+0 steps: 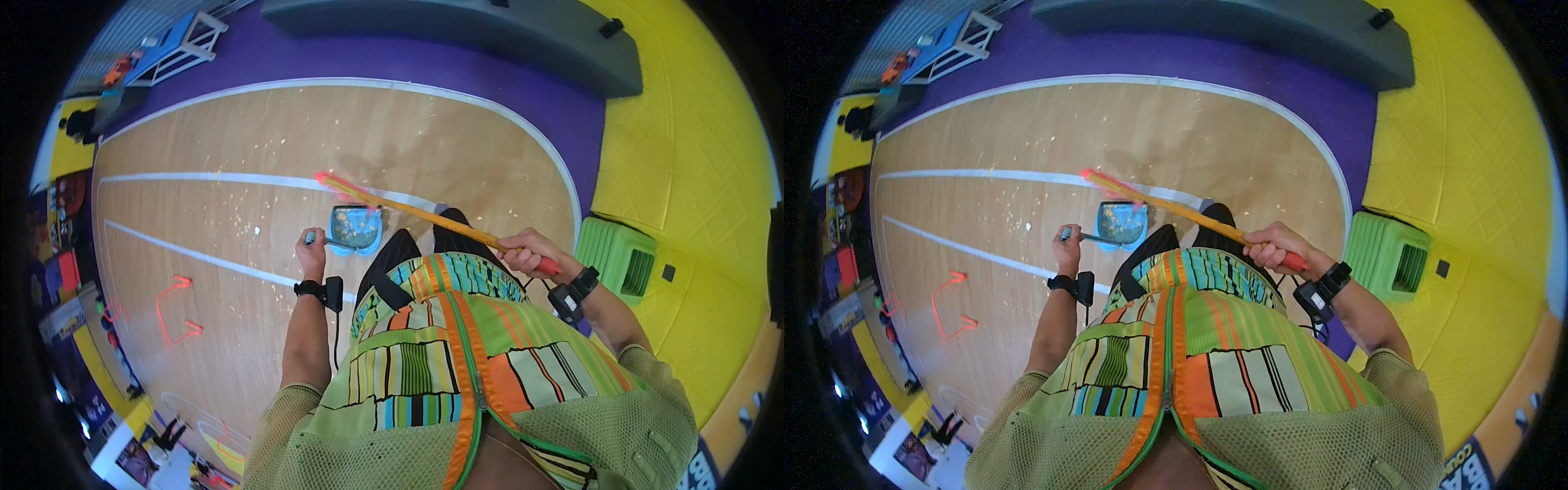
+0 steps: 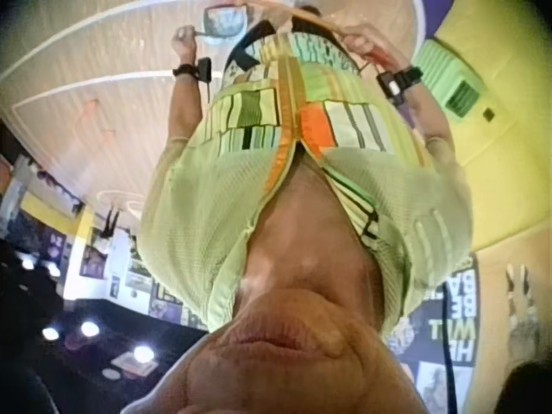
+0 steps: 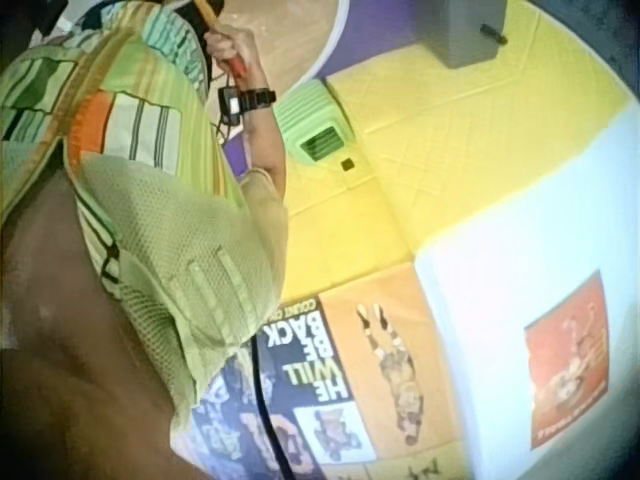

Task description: The person sweeps debris from a wooden court floor into a handheld dustpan using a long-handled broom.

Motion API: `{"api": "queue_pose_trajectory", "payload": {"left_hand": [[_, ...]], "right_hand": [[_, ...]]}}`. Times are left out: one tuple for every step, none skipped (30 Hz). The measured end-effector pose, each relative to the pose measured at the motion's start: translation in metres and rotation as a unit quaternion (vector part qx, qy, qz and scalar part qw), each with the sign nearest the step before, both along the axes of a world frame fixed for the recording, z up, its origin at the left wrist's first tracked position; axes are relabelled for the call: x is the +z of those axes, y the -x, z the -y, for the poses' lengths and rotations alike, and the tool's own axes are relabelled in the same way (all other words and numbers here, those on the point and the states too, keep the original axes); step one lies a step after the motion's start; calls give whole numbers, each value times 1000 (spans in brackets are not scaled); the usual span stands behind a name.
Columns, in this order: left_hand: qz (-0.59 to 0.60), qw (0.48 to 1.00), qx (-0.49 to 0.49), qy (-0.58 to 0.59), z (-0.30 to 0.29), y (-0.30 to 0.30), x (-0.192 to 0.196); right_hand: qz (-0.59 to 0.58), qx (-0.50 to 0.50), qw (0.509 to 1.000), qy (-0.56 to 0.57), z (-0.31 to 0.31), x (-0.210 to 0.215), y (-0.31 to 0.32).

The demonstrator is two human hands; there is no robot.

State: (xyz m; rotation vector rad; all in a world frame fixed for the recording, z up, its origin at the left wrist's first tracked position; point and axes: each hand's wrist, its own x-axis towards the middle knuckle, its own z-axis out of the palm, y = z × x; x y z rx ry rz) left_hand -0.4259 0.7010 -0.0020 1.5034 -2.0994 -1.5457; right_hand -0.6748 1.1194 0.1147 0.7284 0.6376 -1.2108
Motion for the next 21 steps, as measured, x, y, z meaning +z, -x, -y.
{"api": "queue_pose_trajectory", "payload": {"left_hand": [[3, 1000, 12, 5, 0, -5, 5], [7, 1000, 22, 13, 3, -9, 13], [14, 999, 35, 25, 1, -11, 20], [13, 998, 59, 33, 0, -16, 28], [9, 996, 80, 40, 0, -20, 34], [3, 994, 103, 46, -1, -25, 38], [6, 991, 118, 55, -1, -32, 42], [22, 991, 119, 65, -1, -36, 45], [37, 989, 118, 75, 3, -42, 48], [52, 988, 117, 84, 7, -48, 51], [37, 987, 129, 88, 11, -58, 49], [30, 985, 141, 91, 16, -69, 47], [24, 983, 154, 95, 21, -81, 45], [18, 981, 169, 94, 16, -88, 37], [10, 982, 165, 94, 22, -96, 34], [2, 981, 174, 87, 31, -103, 32], [-9, 979, 186, 83, 38, -111, 25], [-19, 977, 199, 78, 46, -119, 20], [-9, 977, 197, 77, 54, -129, 16], [0, 977, 200, 76, 59, -135, 13], [10, 976, 202, 76, 66, -139, 10]], "right_hand": [[-40, 46, 998, 11, 3, 1, 3], [-71, 85, 994, 18, 9, 5, 9], [-103, 122, 987, 22, 16, 9, 19], [-135, 160, 978, 27, 23, 8, 27], [-144, 162, 975, 38, 27, 0, 35], [-176, 178, 968, 30, 35, -8, 41], [-219, 186, 957, 36, 44, -16, 46], [-261, 195, 944, 41, 54, -23, 53], [-285, 201, 937, 30, 65, -31, 55], [-308, 206, 928, 19, 78, -39, 56], [-335, 213, 918, 11, 95, -43, 59], [-373, 222, 901, 5, 114, -45, 61], [-410, 231, 882, -1, 134, -48, 60], [-446, 243, 861, -8, 148, -54, 64], [-462, 244, 852, -1, 167, -63, 64], [-470, 231, 852, 4, 188, -74, 64], [-481, 234, 845, -6, 210, -78, 63], [-491, 237, 838, -16, 228, -81, 60], [-515, 251, 820, 13, 240, -81, 53], [-538, 267, 798, 45, 254, -80, 47], [-560, 283, 775, 77, 267, -78, 42]]}}
